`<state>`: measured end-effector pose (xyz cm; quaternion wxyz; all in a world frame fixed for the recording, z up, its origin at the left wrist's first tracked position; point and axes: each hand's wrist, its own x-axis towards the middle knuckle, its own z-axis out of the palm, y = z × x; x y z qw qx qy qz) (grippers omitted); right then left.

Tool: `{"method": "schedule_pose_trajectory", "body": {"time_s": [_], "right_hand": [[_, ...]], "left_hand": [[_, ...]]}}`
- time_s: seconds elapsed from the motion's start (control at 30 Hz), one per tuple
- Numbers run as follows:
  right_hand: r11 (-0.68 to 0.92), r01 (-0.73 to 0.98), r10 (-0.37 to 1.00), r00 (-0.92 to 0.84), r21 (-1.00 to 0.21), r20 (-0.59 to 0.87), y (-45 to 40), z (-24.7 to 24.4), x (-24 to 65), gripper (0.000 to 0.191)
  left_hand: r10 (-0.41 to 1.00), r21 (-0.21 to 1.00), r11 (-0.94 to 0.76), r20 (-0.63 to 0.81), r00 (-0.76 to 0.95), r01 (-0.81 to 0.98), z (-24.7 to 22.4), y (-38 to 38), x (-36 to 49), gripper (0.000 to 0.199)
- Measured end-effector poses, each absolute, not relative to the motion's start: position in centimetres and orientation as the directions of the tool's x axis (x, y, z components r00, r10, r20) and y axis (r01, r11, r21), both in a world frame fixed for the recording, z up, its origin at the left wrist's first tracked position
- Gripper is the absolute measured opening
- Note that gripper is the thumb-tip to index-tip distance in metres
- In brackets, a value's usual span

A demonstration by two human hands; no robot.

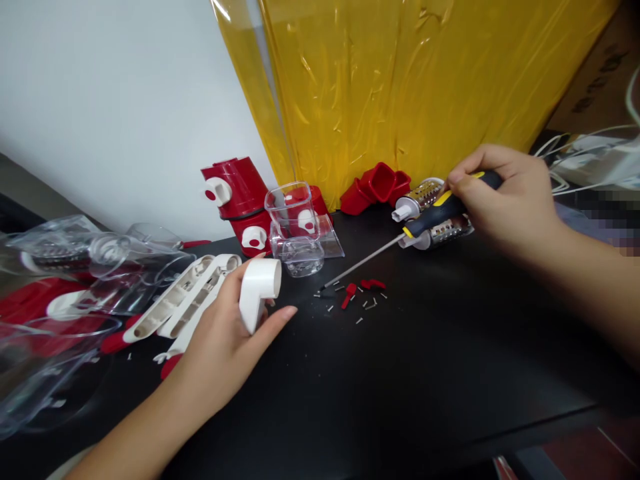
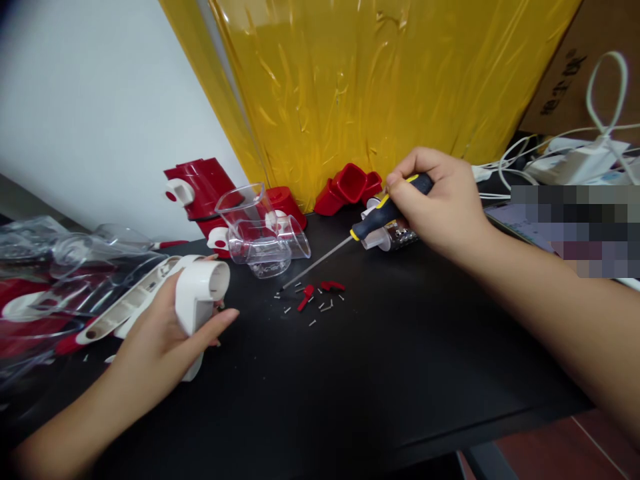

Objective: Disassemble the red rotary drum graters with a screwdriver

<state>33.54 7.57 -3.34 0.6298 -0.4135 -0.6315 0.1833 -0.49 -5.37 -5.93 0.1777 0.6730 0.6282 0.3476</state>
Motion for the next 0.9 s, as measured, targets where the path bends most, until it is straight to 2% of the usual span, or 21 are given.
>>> {"method": "schedule_pose_trajectory", "body": {"time_s": [0.1,0.27,0.5,0.67,0.9], "right_hand": [[0.592,0.28,0.754,0.138,-0.756,0.642,7.4,-3.1,33.5,0.021],[0.608,0.192,0.758,0.148,-0.77,0.636,7.9,-3.6,33.9,0.019],[0.607,0.086,0.784,0.099,-0.79,0.613,7.4,-3.7,33.4,0.019],[0.623,0.13,0.764,0.108,-0.771,0.636,7.3,-3.2,33.5,0.018],[0.605,0.285,0.733,0.165,-0.743,0.66,7.0,-2.5,33.5,0.02]], "left_hand": [[0.967,0.559,-0.108,0.251,-0.044,0.822,-5.8,-5.0,-0.2,0.064],[0.967,0.59,-0.138,0.253,-0.02,0.795,-5.4,-4.6,1.3,0.057],[0.952,0.498,-0.218,0.296,0.072,0.84,-5.4,-4.4,2.8,0.047],[0.953,0.46,-0.231,0.286,0.103,0.857,-5.4,-4.0,2.9,0.044],[0.96,0.467,-0.222,0.261,0.107,0.856,-5.4,-3.7,3.1,0.04]]}}
